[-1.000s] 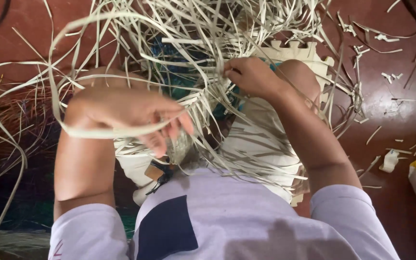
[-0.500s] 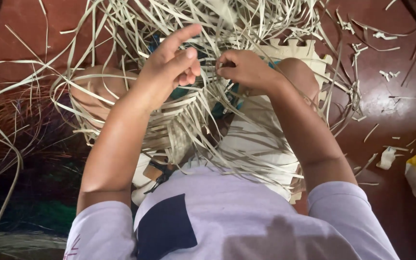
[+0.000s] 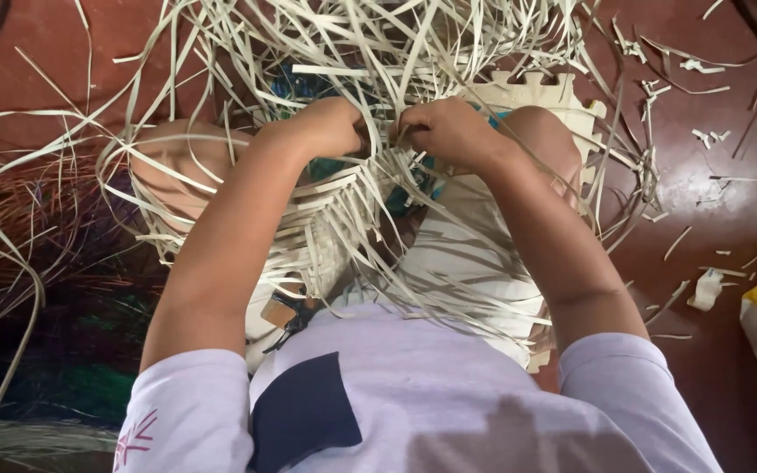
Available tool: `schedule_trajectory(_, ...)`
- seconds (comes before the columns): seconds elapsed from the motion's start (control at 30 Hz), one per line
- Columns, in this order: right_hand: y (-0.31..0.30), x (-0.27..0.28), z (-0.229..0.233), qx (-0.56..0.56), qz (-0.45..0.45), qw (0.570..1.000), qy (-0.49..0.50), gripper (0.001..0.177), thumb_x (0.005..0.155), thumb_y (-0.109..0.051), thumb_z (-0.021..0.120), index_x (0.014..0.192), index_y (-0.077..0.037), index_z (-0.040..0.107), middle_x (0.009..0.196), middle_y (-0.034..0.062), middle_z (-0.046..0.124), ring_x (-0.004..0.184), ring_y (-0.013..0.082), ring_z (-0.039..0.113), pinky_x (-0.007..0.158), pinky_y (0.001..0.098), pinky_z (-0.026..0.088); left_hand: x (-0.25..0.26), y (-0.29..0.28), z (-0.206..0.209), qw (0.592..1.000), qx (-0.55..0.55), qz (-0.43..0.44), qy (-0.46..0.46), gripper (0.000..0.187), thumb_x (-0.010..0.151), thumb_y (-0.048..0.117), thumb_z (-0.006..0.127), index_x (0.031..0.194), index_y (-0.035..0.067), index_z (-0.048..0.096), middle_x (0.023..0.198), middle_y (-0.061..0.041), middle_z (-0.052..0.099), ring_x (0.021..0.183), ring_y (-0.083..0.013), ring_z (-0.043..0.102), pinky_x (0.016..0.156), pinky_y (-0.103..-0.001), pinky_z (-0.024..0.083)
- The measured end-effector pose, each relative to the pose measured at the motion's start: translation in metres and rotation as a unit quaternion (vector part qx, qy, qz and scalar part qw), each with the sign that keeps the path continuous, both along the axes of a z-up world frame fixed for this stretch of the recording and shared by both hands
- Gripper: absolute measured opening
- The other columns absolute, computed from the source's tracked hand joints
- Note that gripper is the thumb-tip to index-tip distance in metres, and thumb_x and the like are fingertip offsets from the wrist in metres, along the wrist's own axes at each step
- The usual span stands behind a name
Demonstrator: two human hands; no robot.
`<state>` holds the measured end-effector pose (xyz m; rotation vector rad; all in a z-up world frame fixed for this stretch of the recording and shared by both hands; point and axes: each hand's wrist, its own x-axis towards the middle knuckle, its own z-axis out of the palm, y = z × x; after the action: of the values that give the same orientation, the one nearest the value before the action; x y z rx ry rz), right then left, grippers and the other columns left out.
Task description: Weaving thin strips of dried plant material into a mat or basket-like structure
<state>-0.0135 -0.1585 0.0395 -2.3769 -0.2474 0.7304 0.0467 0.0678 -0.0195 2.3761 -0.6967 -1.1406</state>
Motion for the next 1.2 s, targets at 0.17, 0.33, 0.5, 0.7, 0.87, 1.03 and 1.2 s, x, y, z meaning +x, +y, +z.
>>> schedule_trajectory(0.17, 0.001, 0.001, 0.000, 0.002, -0.001, 1.000, 0.008, 0.025, 0.093, -0.010, 0.060, 0.107, -0.018, 0.079, 0.090, 0.0099, 0.077, 0.080, 0.0379, 0.072, 0.071, 0.0499, 0.059, -0.004, -0.008, 0.021, 0.999, -0.021, 0.017, 0.025, 0.033, 0.090, 0.021, 0.059, 0.101, -0.006, 0.076, 0.087, -0.025, 0.072, 0.091, -0.0438, 0.071, 0.083, -0.051, 0.056)
schedule_trajectory(0.33, -0.005, -0.001, -0.008, 0.017, -0.016, 1.000, 0.013, 0.032, 0.093, -0.011, 0.060, 0.120, -0.019, 0.077, 0.095, 0.0104, 0.077, 0.084, 0.0399, 0.072, 0.074, 0.0539, 0.059, -0.004, -0.011, 0.014, 0.998, -0.044, 0.041, 0.014, 0.026, 0.092, 0.014, 0.059, 0.092, -0.007, 0.074, 0.075, -0.021, 0.068, 0.075, -0.0398, 0.069, 0.074, -0.047, 0.057)
schedule_trajectory(0.5, -0.004, -0.004, -0.011, 0.022, -0.021, 0.999, 0.021, 0.030, 0.094, -0.012, 0.062, 0.118, -0.020, 0.077, 0.099, 0.0116, 0.077, 0.087, 0.0414, 0.072, 0.075, 0.0548, 0.059, -0.005, -0.012, -0.001, 0.997, -0.059, 0.054, 0.010, 0.022, 0.089, 0.010, 0.059, 0.083, -0.006, 0.073, 0.069, -0.019, 0.065, 0.070, -0.0384, 0.067, 0.072, -0.046, 0.056)
schedule_trajectory(0.7, 0.002, -0.003, 0.000, 0.034, -0.034, 0.998, 0.039, 0.021, 0.092, -0.015, 0.066, 0.110, -0.014, 0.077, 0.088, 0.0079, 0.075, 0.073, 0.0282, 0.066, 0.067, 0.0422, 0.055, -0.001, -0.018, -0.003, 0.998, -0.024, 0.042, -0.041, 0.019, 0.082, 0.015, 0.062, 0.083, 0.001, 0.075, 0.074, -0.018, 0.069, 0.070, -0.0405, 0.066, 0.076, -0.049, 0.053)
schedule_trajectory(0.87, 0.005, 0.000, 0.000, 0.014, -0.040, 0.997, 0.070, 0.015, 0.092, -0.019, 0.067, 0.101, -0.010, 0.076, 0.076, 0.0020, 0.070, 0.060, 0.0153, 0.058, 0.059, 0.0313, 0.049, 0.005, -0.012, 0.045, 0.993, 0.014, 0.008, -0.120, 0.012, 0.079, 0.023, 0.073, 0.084, 0.012, 0.075, 0.088, -0.005, 0.073, 0.106, -0.0313, 0.054, 0.099, -0.051, 0.035)
schedule_trajectory(1.03, 0.003, -0.005, -0.021, 0.050, -0.035, 0.998, -0.001, 0.017, 0.094, -0.023, 0.071, 0.100, -0.007, 0.073, 0.079, 0.0035, 0.073, 0.062, 0.0160, 0.060, 0.060, 0.0320, 0.049, 0.006, 0.019, 0.078, 0.948, -0.025, 0.088, -0.306, 0.024, 0.088, 0.028, 0.080, 0.106, 0.012, 0.075, 0.113, -0.011, 0.066, 0.117, -0.0354, 0.046, 0.099, -0.055, 0.025)
schedule_trajectory(1.2, -0.016, -0.013, -0.077, 0.100, -0.090, 0.990, -0.037, 0.018, 0.093, -0.025, 0.069, 0.095, -0.008, 0.068, 0.071, 0.0070, 0.064, 0.060, 0.0209, 0.057, 0.054, 0.0355, 0.048, -0.067, -0.010, 0.069, 0.876, -0.268, 0.064, -0.395, 0.010, 0.086, 0.010, 0.074, 0.094, 0.010, 0.069, 0.086, -0.010, 0.067, 0.087, -0.0311, 0.063, 0.081, -0.048, 0.045)
